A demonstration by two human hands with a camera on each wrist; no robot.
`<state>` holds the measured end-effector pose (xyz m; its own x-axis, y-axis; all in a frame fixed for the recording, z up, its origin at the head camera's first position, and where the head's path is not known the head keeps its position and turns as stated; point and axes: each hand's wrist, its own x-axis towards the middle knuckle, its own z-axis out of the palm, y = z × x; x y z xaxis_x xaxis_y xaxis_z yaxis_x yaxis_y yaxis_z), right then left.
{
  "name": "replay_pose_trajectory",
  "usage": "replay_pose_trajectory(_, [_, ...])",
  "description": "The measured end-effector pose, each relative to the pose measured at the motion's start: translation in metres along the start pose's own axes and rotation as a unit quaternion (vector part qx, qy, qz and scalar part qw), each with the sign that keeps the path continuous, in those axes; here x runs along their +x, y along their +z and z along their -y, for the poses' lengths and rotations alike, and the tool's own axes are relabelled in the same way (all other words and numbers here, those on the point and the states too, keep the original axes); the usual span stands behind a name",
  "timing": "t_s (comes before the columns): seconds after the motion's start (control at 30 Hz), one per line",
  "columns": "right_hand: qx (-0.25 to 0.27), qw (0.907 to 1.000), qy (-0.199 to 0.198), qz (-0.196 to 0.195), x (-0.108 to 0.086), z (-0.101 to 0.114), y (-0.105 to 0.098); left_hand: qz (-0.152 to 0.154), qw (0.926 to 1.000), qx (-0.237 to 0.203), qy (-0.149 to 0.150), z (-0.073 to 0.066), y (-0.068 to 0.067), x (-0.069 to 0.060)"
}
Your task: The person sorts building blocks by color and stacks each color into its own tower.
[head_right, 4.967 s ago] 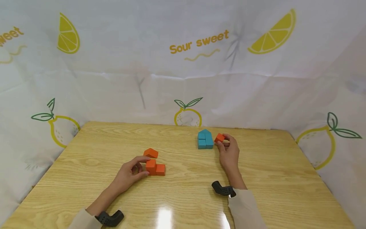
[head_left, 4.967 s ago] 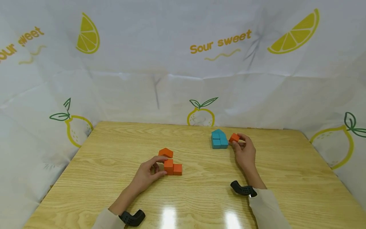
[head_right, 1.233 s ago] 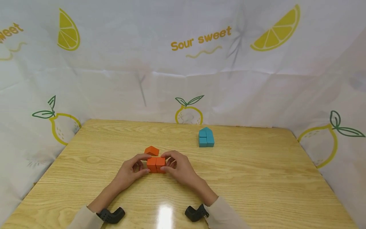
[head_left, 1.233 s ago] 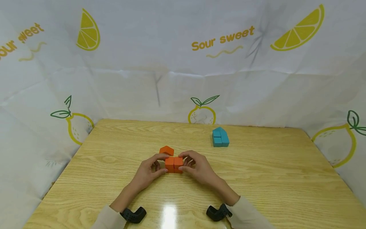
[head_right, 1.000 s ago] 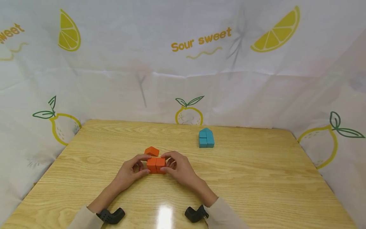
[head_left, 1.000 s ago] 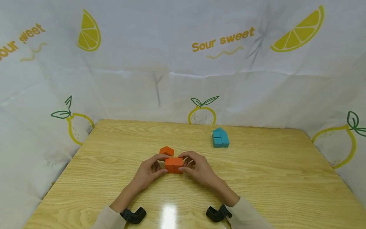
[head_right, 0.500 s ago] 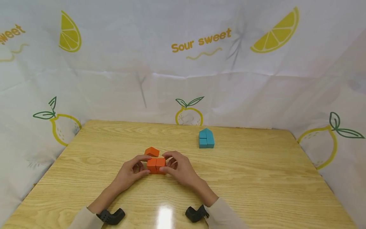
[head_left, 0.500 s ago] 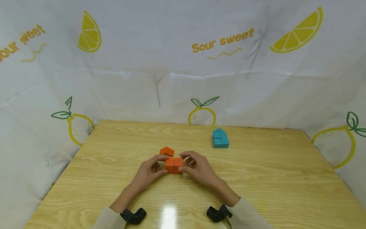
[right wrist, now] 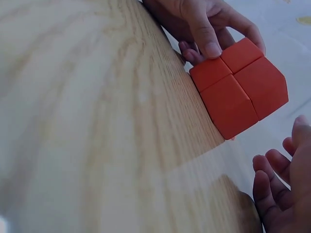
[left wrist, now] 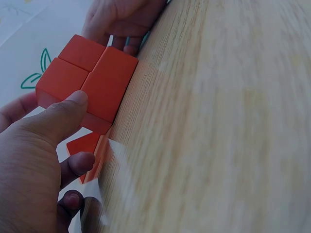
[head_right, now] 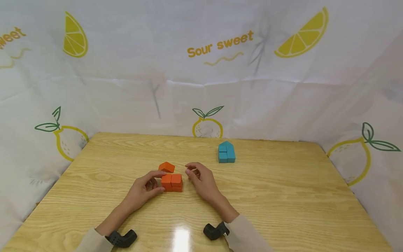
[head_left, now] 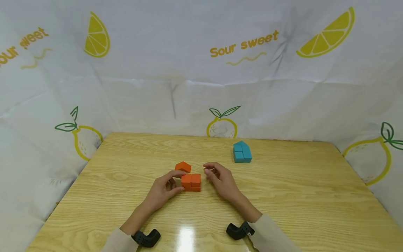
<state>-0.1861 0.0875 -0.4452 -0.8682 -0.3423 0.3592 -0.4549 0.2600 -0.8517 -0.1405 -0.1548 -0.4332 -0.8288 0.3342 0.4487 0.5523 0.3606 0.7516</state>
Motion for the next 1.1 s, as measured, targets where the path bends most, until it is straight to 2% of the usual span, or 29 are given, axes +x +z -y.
replay_pose_trajectory(0.2, [-0.016,0.9996,-0.002,0.021,0.009,-0.017,0.006,0.006,0.9999,-0.006,-0.007,0.002,-0.001,-0.002])
replay_pose_trajectory(0.37, [-0.053,0.9963,-0.046,0.051,0.021,-0.020,0.009,0.010,0.9998,-0.011,0.010,0.004,0.000,-0.001])
replay_pose_trajectory(0.47, [-0.077,0.9912,-0.080,0.072,0.030,-0.021,0.012,0.011,0.9997,-0.010,0.020,0.004,0.000,0.000])
replay_pose_trajectory(0.6, [-0.097,0.9839,-0.105,0.107,0.041,-0.021,0.016,0.008,0.9998,-0.007,0.019,0.004,0.000,0.000])
replay_pose_trajectory(0.9, [-0.136,0.9706,-0.131,0.149,0.054,-0.021,0.015,0.014,0.9998,-0.008,0.008,0.001,0.003,0.003])
replay_pose_trajectory(1.1, [-0.182,0.9562,-0.135,0.185,0.057,-0.019,0.010,0.017,0.9998,-0.004,0.007,-0.001,0.004,0.003])
